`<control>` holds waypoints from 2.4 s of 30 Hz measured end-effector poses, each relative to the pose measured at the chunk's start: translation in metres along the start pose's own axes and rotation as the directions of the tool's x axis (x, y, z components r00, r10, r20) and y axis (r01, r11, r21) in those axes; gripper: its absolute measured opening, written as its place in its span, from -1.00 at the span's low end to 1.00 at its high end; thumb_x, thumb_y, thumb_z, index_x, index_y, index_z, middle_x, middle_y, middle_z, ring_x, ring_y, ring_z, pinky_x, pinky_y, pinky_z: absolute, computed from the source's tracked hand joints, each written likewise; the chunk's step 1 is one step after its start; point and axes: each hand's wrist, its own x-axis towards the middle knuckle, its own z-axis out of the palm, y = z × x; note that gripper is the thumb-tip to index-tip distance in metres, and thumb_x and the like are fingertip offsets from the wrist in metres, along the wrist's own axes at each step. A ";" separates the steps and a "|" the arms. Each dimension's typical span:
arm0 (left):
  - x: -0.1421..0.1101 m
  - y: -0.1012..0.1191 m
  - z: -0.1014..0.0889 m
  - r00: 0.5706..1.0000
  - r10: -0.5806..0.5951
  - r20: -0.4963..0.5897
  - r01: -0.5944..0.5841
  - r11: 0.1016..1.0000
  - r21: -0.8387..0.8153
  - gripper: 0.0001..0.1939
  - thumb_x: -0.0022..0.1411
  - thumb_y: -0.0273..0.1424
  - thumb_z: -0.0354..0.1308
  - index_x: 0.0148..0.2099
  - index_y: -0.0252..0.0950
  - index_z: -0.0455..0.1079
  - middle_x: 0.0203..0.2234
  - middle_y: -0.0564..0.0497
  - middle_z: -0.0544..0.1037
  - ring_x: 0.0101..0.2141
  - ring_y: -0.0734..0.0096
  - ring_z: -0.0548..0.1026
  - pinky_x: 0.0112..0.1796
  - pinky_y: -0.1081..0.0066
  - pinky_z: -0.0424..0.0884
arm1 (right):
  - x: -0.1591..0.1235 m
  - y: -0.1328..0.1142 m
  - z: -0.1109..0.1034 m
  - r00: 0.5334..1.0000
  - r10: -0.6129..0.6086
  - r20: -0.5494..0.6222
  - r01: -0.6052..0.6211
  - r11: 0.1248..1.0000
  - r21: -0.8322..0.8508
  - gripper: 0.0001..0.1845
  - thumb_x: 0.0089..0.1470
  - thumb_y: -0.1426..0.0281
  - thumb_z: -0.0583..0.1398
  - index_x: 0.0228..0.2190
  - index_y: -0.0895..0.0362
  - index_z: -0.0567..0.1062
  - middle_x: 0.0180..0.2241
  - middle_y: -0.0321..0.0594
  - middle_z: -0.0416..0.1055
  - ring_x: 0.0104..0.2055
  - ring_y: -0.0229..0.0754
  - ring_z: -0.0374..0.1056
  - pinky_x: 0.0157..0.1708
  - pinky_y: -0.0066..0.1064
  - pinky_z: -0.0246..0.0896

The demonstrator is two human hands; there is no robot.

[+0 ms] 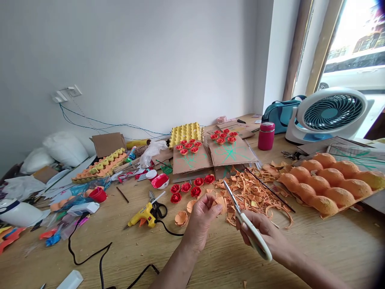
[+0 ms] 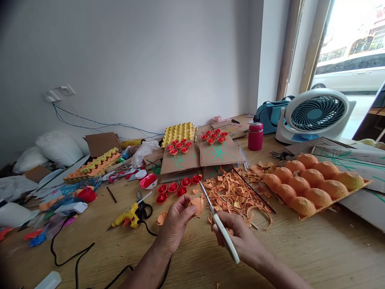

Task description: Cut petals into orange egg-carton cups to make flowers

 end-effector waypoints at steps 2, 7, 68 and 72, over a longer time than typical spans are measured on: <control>0.003 -0.004 -0.003 0.999 0.044 -0.024 -0.043 0.998 0.040 -0.75 -0.01 -0.34 0.36 -0.36 -0.29 0.35 -0.47 0.11 0.41 -0.42 0.52 0.33 -0.32 0.48 0.26 | -0.001 0.001 0.000 0.999 -0.032 -0.028 0.027 0.988 -0.150 -0.53 0.17 -0.01 0.12 -0.53 0.09 0.24 -0.59 -0.41 0.12 -0.56 -0.32 0.00 -0.58 -0.47 -0.07; 0.008 -0.008 -0.009 0.985 0.139 -0.104 -0.131 0.988 0.080 -0.74 0.03 -0.41 0.31 -0.18 -0.27 0.44 -0.33 0.03 0.52 -0.30 0.44 0.42 -0.24 0.47 0.30 | 0.000 0.002 -0.005 0.988 -0.143 -0.065 0.084 0.831 -0.550 -0.65 0.25 0.19 0.09 -0.52 0.10 0.28 -0.52 -0.34 0.26 -0.45 -0.24 0.16 -0.44 -0.41 0.04; 0.003 -0.005 -0.005 0.990 0.076 0.118 -0.091 0.987 0.134 -0.83 0.12 -0.32 0.31 -0.24 -0.28 0.57 -0.29 -0.02 0.63 -0.16 0.29 0.51 -0.05 0.37 0.33 | 0.000 0.001 -0.009 0.918 -0.397 -0.008 0.166 0.401 -0.901 -0.86 0.11 0.34 0.21 -0.31 0.08 0.32 -0.37 -0.26 0.34 -0.32 -0.10 0.19 -0.06 -0.16 0.04; 0.001 0.000 -0.001 0.990 0.053 0.128 -0.069 0.990 0.125 -0.83 0.11 -0.31 0.33 -0.25 -0.28 0.58 -0.31 -0.02 0.64 -0.14 0.26 0.52 -0.05 0.36 0.35 | -0.001 -0.002 -0.010 0.921 -0.390 -0.002 0.169 0.404 -0.899 -0.81 0.10 0.30 0.23 -0.31 0.07 0.31 -0.36 -0.26 0.34 -0.30 -0.10 0.20 -0.02 -0.12 0.03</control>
